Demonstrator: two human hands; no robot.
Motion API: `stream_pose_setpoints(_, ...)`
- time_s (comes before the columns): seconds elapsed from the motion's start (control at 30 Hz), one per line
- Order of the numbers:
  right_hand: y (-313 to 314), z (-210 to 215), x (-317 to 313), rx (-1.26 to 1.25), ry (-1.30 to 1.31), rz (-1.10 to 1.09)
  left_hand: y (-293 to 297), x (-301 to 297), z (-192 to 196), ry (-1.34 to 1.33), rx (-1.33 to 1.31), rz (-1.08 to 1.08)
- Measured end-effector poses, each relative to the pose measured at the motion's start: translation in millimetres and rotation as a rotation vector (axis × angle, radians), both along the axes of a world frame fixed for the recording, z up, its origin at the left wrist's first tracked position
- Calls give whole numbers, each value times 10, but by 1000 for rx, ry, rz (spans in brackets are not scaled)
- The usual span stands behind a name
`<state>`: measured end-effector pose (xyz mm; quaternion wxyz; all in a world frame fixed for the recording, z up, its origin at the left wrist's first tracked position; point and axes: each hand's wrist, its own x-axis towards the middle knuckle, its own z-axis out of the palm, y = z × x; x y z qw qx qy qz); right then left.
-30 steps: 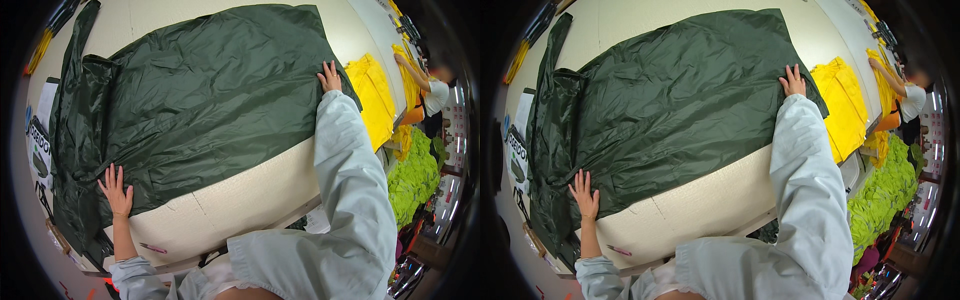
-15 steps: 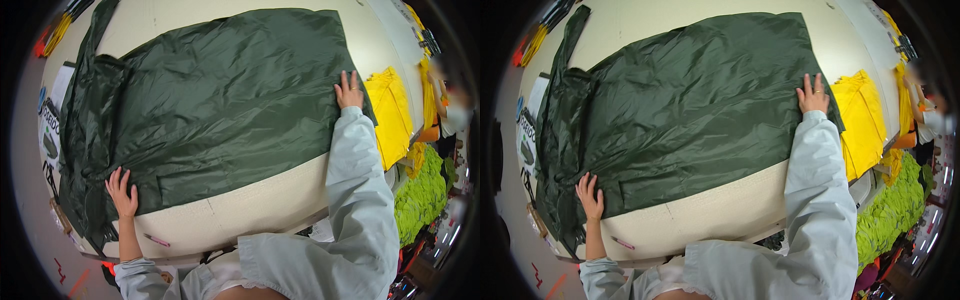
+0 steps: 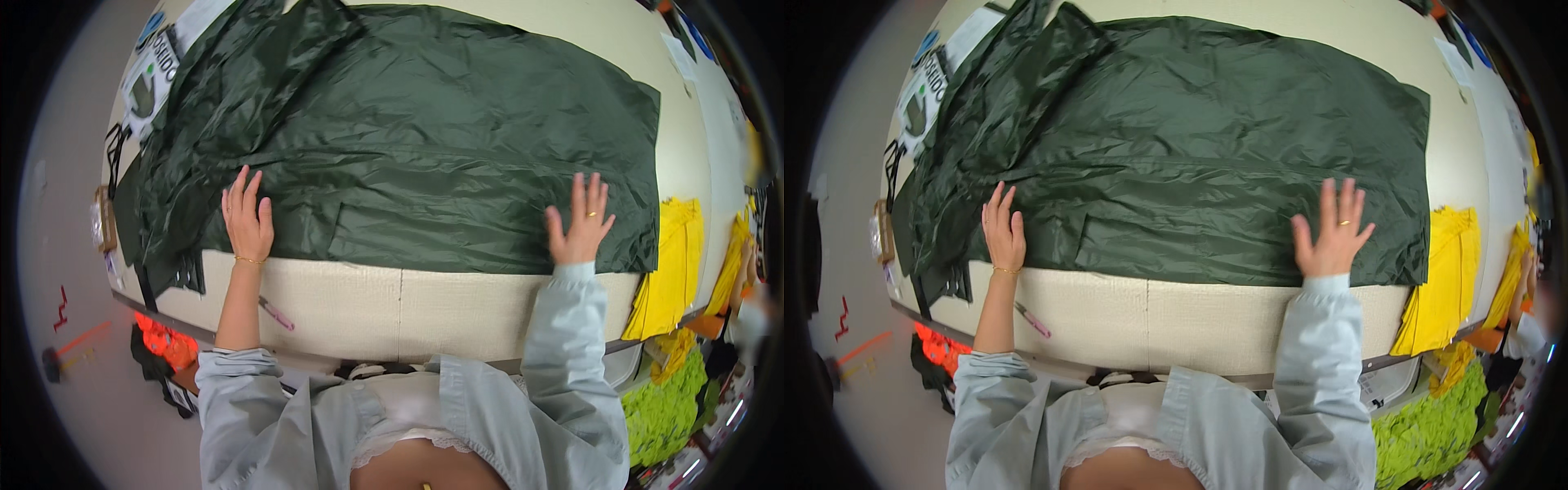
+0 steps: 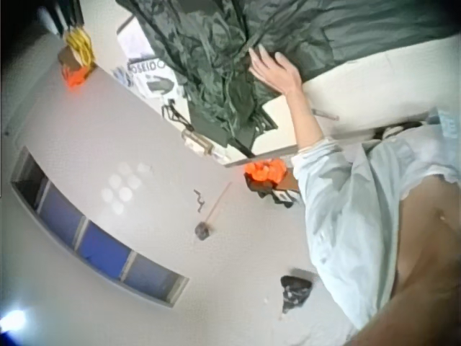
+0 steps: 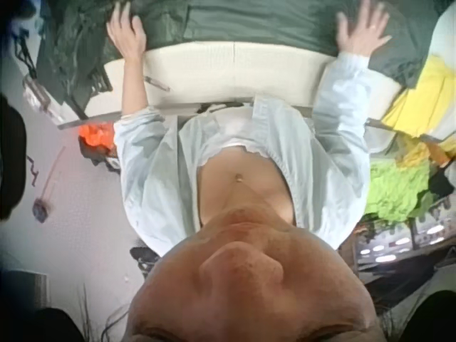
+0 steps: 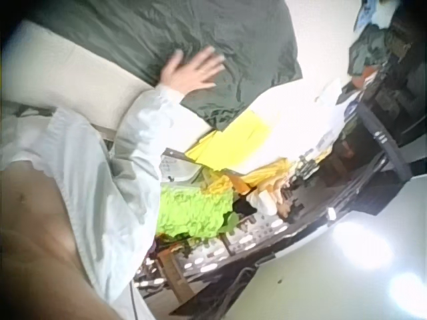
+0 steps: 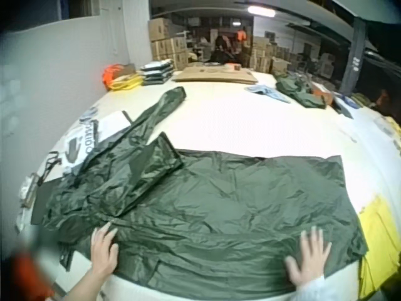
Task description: The person uses a seam ripper to cut and remove excess fabric from the seams and edges of a dark green jacket. They repeatedly lift, turn, and smooth the jacket on a table while working on different sections.
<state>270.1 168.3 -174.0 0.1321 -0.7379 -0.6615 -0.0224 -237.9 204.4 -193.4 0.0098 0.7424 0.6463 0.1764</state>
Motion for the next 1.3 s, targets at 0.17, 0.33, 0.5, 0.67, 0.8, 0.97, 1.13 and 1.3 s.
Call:
stream_pose_setpoints(0.17, -336, -295, -767, -275, -107, 246, -358, -134, -144, 271, -265, 201)
stream_pose_setpoints(0.33, -328, -313, -765, -320, -115, 260, -421, -293, -251, 211, -273, 185)
stream_pose_setpoints(0.5, -472, 271, -1896, 33, 458, 411, -403, -267, -276, 241, -305, 214)
stream_pose_setpoints(0.67, -474, -53, -3025, -450, 776, 95, -414, -322, -276, 219, -288, 214)
stream_pose_setpoints(0.8, -450, -370, -3262, -355, 965, -56, -409, -332, -274, 186, -283, 212)
stream_pose_setpoints(0.97, -329, -210, -3113, -375, 900, -126, -408, -368, -309, 118, -300, 200)
stream_pose_setpoints(1.13, -320, -36, -3176, -375, 474, -117, -389, -369, -263, 92, -357, 182)
stream_pose_setpoints(1.3, -653, -69, -3298, -270, 257, 10, -392, -397, -223, 74, -403, 155)
